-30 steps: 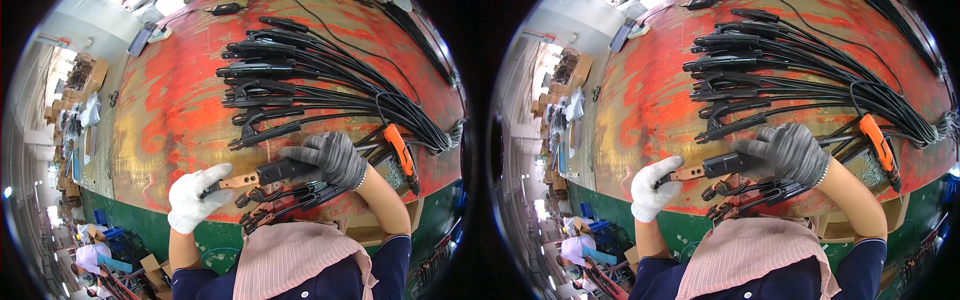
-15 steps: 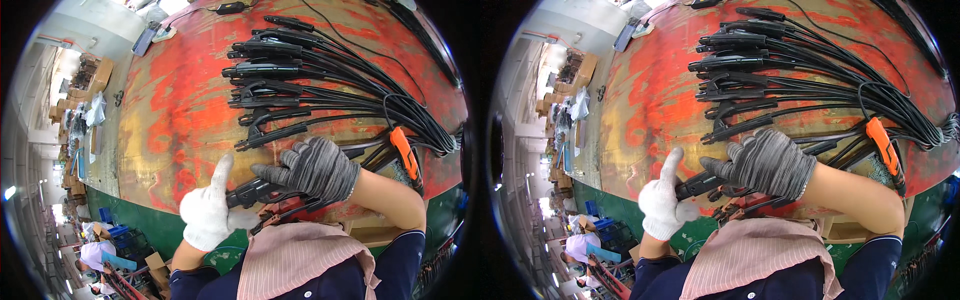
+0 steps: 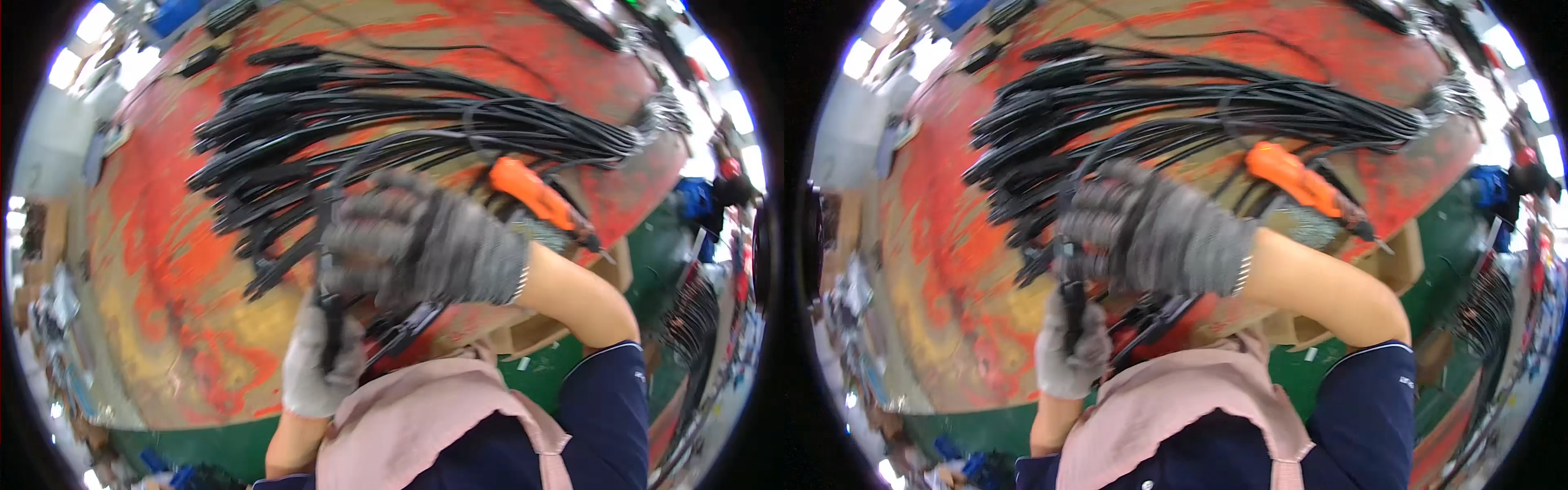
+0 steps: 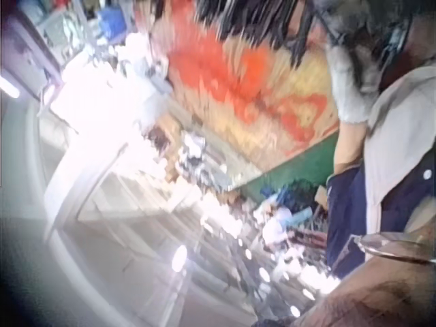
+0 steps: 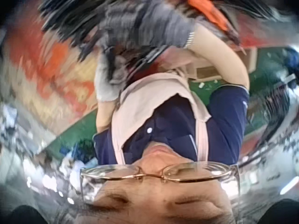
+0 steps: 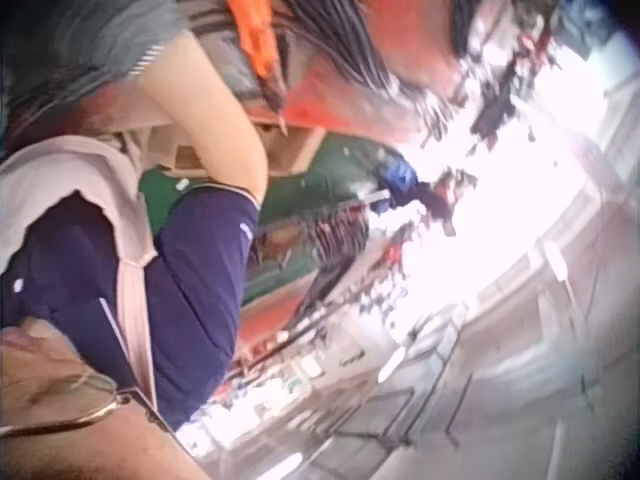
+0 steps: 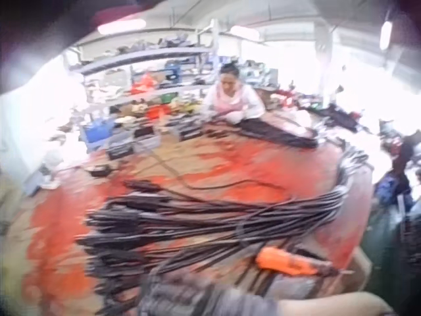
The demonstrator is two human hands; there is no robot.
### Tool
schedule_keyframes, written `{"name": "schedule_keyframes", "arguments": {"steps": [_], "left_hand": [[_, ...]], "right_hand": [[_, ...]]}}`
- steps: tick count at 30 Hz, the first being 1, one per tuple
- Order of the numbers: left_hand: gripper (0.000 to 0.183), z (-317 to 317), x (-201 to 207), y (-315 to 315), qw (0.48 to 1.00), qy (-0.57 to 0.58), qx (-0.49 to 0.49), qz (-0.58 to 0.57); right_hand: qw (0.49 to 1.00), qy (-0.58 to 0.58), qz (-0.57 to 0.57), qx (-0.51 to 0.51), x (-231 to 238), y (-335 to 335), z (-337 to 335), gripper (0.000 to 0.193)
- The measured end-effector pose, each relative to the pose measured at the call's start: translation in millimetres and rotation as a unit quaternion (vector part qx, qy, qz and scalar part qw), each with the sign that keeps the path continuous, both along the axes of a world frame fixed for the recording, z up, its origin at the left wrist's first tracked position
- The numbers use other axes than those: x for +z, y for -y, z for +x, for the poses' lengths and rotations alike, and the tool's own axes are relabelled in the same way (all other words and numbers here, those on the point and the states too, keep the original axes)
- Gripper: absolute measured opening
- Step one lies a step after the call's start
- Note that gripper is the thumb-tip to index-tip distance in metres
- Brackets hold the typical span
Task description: Assembling electrical cable connectors using a power screwdriver.
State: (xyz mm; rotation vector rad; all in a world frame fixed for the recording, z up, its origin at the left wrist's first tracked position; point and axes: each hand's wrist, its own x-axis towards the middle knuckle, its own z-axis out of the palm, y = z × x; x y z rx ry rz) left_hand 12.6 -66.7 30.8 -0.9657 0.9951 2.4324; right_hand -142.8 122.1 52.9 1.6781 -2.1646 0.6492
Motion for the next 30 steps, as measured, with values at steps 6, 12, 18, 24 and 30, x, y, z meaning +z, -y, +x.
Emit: {"name": "schedule_keyframes", "arguments": {"steps": [6, 12, 18, 24, 30], "left_hand": [[0.056, -3, -4, -10, 0.999, 0.04, -0.003, 0.012], [0.059, -12, -9, -10, 0.998, 0.042, -0.015, -0.048], [0.048, -3, -10, -6, 0.999, 0.025, -0.017, -0.029], [0.049, -4, -19, -23, 0.991, 0.037, 0.077, -0.101], [0.049, -3, -22, -19, 0.996, 0.059, 0.03, -0.055]], "right_hand": [[0.79, 0.188, 0.351, -0.467, -22, -203, -1, 0.051], [0.709, 0.56, 0.177, -0.391, -13, -203, -5, 0.064], [0.671, 0.607, -0.356, -0.233, 17, -247, -1, 0.044], [0.618, 0.471, -0.625, -0.076, 3, -233, 30, 0.056], [0.659, 0.338, -0.623, -0.253, -33, -183, 40, 0.054]]}}
